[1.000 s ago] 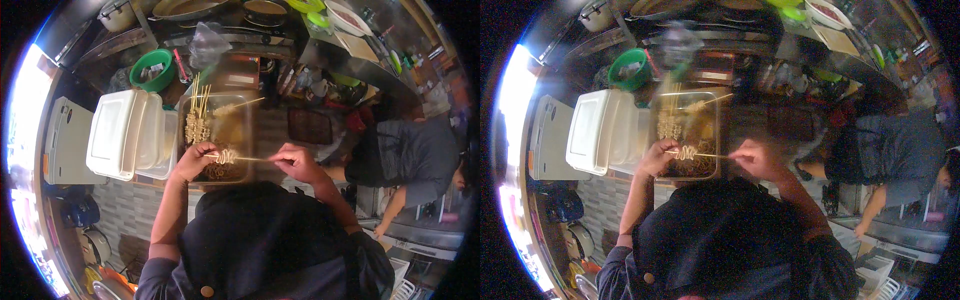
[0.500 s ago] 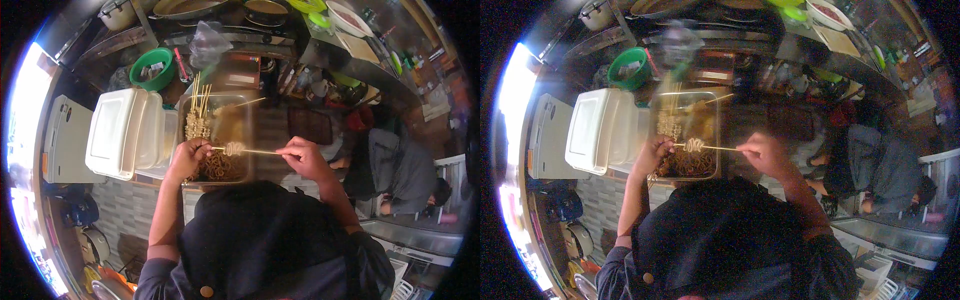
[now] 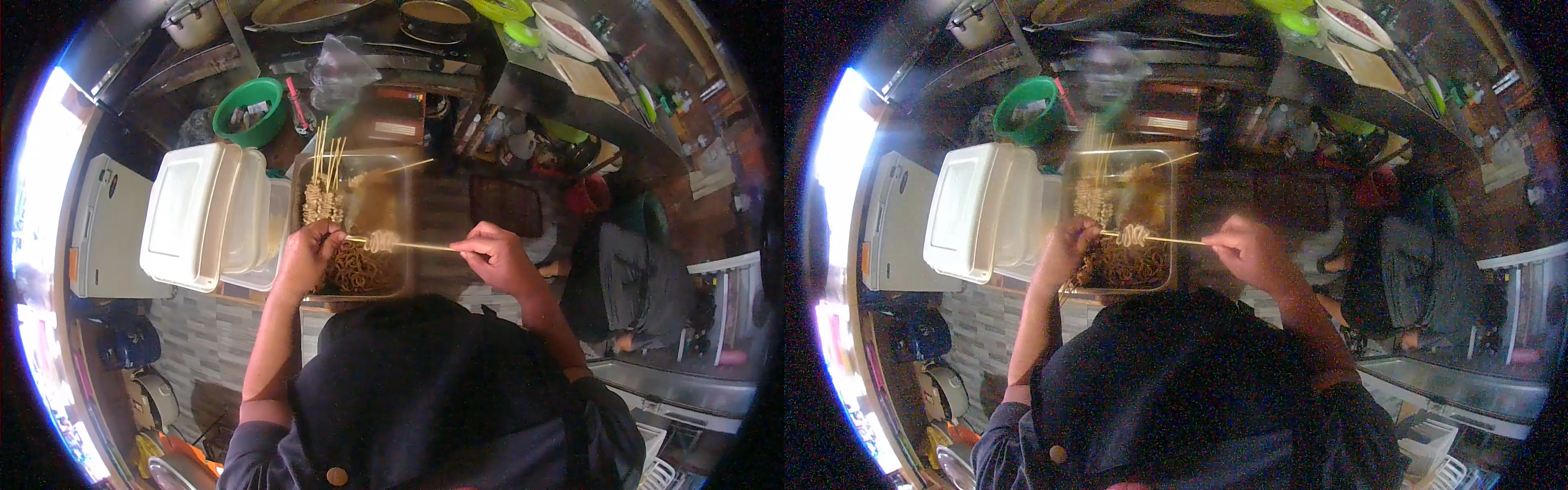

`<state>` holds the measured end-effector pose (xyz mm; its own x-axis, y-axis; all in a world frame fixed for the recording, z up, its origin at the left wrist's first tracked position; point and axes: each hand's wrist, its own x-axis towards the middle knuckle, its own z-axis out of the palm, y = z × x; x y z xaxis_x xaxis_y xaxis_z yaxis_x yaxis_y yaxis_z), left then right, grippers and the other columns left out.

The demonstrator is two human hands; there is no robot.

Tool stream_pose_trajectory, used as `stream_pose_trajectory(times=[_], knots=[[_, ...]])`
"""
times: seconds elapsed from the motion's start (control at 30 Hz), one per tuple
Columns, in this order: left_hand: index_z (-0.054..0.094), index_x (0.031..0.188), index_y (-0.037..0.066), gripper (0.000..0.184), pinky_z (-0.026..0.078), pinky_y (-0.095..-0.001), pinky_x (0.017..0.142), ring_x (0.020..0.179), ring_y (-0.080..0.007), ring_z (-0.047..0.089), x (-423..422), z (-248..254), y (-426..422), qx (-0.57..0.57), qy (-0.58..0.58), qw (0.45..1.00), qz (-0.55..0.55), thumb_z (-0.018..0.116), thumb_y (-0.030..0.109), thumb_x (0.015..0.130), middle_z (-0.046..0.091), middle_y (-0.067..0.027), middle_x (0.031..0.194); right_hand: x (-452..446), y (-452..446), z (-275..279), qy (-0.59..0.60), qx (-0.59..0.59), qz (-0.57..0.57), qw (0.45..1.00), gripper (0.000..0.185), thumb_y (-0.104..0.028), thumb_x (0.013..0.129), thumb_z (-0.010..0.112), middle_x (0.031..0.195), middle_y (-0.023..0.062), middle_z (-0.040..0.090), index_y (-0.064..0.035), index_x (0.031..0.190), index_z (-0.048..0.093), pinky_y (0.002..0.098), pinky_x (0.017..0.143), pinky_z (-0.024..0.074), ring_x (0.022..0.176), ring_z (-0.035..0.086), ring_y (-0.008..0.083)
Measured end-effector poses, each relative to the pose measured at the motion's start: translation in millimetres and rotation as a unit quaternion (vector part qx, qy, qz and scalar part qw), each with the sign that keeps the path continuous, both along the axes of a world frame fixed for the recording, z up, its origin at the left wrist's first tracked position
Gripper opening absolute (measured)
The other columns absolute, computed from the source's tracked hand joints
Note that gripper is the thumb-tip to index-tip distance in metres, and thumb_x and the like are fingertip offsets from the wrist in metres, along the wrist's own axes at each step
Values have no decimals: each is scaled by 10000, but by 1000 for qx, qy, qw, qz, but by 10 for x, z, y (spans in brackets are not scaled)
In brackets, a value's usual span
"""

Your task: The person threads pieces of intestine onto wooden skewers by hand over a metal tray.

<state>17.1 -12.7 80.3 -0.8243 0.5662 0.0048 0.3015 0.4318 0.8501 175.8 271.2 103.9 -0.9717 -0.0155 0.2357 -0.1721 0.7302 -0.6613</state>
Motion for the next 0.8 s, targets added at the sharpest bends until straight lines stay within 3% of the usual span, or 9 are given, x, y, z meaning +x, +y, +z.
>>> stream_pose_trajectory(times=[0.27,0.37,0.43,0.8], knots=[[621,871,10,135,466,-340,611,627,-246,594,41,43,15,-4,34,999,14,630,143,855,620,-142,698,9,-13,-9,8,0,-3,1000,178,-6,776,648,772,71,588,-65,934,705,264,550,442,648,574,161],[630,868,15,127,468,-360,621,665,-298,603,81,109,36,-24,-24,999,40,636,140,845,625,-154,721,18,-38,9,8,5,-8,1000,173,-7,780,642,774,74,587,-60,934,703,268,559,446,654,579,167],[638,850,25,122,471,-384,635,718,-328,608,91,79,43,-36,93,994,46,653,143,826,630,-160,747,19,-72,40,7,9,-15,1000,171,-7,783,638,775,76,586,-56,934,701,270,563,448,658,582,171],[647,815,33,133,484,-407,662,745,-348,608,104,-42,107,-63,132,982,117,688,156,787,640,-162,779,44,-378,37,45,35,-75,996,182,26,792,615,800,106,565,-29,954,679,288,565,451,652,581,196]])
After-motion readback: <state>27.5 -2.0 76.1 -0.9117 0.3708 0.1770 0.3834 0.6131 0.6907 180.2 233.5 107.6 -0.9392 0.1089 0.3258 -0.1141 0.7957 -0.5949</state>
